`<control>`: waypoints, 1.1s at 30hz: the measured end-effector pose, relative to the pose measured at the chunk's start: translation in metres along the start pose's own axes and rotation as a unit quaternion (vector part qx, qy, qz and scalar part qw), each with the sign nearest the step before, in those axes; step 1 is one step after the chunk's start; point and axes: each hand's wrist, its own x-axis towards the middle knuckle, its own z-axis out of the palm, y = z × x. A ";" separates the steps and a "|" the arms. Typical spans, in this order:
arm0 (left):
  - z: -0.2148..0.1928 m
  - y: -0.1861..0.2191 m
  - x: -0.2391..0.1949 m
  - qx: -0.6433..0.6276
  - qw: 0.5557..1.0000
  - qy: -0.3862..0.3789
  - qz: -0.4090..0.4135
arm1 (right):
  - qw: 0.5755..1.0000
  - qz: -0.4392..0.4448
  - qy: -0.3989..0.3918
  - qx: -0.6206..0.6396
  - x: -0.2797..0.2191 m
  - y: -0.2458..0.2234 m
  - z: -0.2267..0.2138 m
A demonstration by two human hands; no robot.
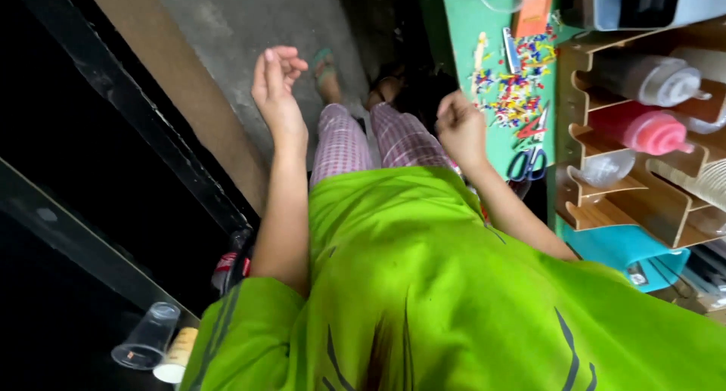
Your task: The person sorts small colorful craft items on a green countertop, picking them up and placing them into a clear plastic cup. The person occasionally pauses and adjusts their position while continuing to sort the items.
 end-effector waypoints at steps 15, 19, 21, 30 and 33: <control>-0.106 0.059 0.101 0.050 0.991 -0.116 -0.050 | 0.980 0.162 -0.084 -0.084 -0.057 -0.014 0.217; -0.146 0.078 0.127 0.038 0.993 -0.102 -0.053 | 0.963 0.177 -0.190 -0.068 -0.084 -0.046 0.293; -0.154 0.085 0.129 0.009 0.992 -0.095 -0.080 | 0.940 0.167 -0.297 -0.027 -0.096 -0.064 0.307; -0.136 0.143 0.082 0.022 0.890 -0.438 -0.121 | 0.969 0.179 -0.149 -0.077 -0.086 -0.053 0.330; -0.139 0.150 0.055 -0.143 0.642 -0.726 -0.200 | 0.976 0.155 -0.149 -0.045 -0.078 -0.034 0.349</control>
